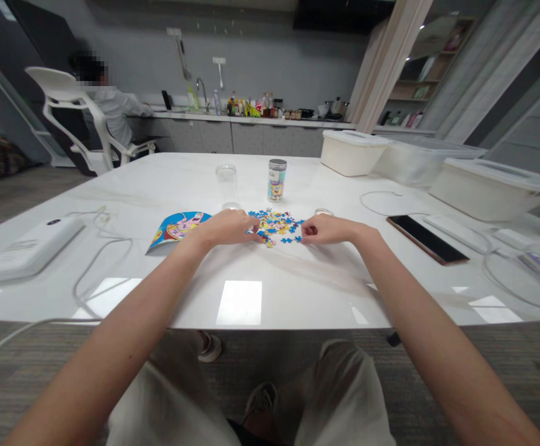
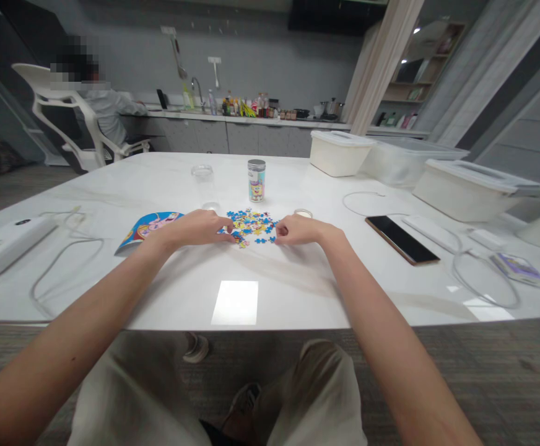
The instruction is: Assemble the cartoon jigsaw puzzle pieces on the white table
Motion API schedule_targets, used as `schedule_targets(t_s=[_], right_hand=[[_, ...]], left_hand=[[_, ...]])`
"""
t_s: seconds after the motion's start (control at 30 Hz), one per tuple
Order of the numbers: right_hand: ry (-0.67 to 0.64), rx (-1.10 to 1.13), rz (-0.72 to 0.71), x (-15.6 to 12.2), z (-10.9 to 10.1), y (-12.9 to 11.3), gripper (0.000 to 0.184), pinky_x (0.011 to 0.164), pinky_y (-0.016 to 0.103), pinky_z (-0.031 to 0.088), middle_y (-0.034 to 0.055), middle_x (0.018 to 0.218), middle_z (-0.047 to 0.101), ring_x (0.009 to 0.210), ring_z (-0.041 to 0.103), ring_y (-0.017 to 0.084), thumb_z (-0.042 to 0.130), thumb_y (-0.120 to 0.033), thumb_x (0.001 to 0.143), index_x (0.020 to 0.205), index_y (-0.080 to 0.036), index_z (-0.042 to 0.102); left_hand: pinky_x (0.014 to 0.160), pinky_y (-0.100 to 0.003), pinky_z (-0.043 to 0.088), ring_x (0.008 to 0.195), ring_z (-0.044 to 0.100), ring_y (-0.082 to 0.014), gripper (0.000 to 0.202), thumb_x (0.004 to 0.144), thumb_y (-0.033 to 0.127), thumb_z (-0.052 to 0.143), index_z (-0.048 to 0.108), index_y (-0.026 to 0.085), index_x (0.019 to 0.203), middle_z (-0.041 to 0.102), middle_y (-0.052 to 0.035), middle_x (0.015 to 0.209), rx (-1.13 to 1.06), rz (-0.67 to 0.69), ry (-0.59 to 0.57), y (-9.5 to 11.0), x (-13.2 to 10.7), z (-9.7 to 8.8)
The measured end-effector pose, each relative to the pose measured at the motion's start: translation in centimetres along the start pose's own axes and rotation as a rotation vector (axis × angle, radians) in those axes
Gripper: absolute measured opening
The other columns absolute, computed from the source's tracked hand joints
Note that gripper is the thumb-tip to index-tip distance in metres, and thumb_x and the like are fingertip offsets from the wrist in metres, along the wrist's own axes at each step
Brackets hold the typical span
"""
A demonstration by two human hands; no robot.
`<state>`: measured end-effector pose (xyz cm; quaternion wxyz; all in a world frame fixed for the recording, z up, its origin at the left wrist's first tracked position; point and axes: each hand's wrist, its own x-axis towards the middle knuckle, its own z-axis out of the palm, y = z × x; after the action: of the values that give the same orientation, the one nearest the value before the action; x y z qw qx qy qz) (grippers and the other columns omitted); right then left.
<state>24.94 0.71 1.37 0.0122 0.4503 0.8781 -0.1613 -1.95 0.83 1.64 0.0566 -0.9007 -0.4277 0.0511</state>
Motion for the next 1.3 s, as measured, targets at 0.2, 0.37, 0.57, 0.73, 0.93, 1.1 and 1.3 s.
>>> schedule_targets(t_s=[0.2,0.37,0.57,0.73,0.93,1.1,1.3], right_hand=[[0.051,0.028,0.007,0.1,0.1,-0.3,0.016,0.058,0.025,0.035,0.0027,0.074,0.063,0.064,0.052,0.014,0.060,-0.034,0.076,0.079,-0.018,0.060],[0.057,0.064,-0.025,0.3,0.3,-1.0,0.022,0.060,0.025,0.036,0.0026,0.077,0.064,0.063,0.052,0.013,0.059,-0.031,0.078,0.095,-0.017,0.064],[0.031,0.090,-0.042,0.2,0.3,-0.5,0.021,0.058,0.024,0.036,0.0008,0.071,0.063,0.062,0.052,0.013,0.058,-0.017,0.072,0.092,-0.017,0.065],[0.067,0.077,-0.069,0.1,0.3,-1.0,0.017,0.058,0.024,0.034,0.0009,0.071,0.061,0.061,0.050,0.012,0.058,-0.019,0.075,0.090,-0.017,0.066],[0.256,0.092,-0.188,1.4,1.5,-2.4,0.016,0.059,0.024,0.032,0.0001,0.068,0.058,0.060,0.048,0.011,0.053,-0.018,0.083,0.091,-0.016,0.066],[0.320,0.108,-0.335,2.5,2.9,-4.0,0.018,0.062,0.024,0.034,0.0000,0.073,0.056,0.064,0.047,0.012,0.058,-0.028,0.087,0.098,-0.018,0.067],[0.267,0.112,-0.329,2.8,3.6,-4.5,0.011,0.066,0.026,0.036,0.0007,0.076,0.057,0.069,0.050,0.014,0.059,-0.022,0.085,0.094,-0.019,0.065]], left_hand=[[0.069,-0.027,0.041,0.081,0.065,-0.0220,0.048,0.088,0.060,0.046,0.063,0.027,0.118,0.070,-0.0067,0.087,-0.012,0.027,0.027,-0.1,0.3,0.5],[0.065,-0.026,0.038,0.078,0.064,-0.0208,0.045,0.086,0.062,0.049,0.069,0.029,0.109,0.070,-0.0044,0.082,-0.059,0.054,0.012,0.1,0.3,0.3],[0.067,-0.026,0.038,0.081,0.064,-0.0208,0.048,0.079,0.066,0.055,0.070,0.026,0.102,0.071,-0.0053,0.086,-0.073,0.007,-0.013,0.2,-0.1,-0.4],[0.066,-0.026,0.039,0.082,0.064,-0.0208,0.048,0.087,0.062,0.044,0.070,0.025,0.103,0.071,-0.0073,0.089,-0.019,-0.019,-0.013,0.0,-0.2,-0.5],[0.069,-0.027,0.041,0.081,0.064,-0.0200,0.033,0.089,0.040,0.045,0.069,0.026,0.106,0.071,-0.0068,0.090,-0.001,-0.006,-0.010,-0.4,-0.5,-0.4],[0.070,-0.027,0.042,0.083,0.064,-0.0197,0.030,0.088,0.033,0.044,0.069,0.025,0.102,0.071,-0.0059,0.089,-0.030,0.006,-0.019,-0.4,-0.3,-0.1],[0.066,-0.027,0.041,0.076,0.064,-0.0195,0.029,0.088,0.034,0.044,0.067,0.023,0.103,0.070,-0.0066,0.085,-0.058,-0.009,-0.006,-0.2,-0.2,-0.1]])
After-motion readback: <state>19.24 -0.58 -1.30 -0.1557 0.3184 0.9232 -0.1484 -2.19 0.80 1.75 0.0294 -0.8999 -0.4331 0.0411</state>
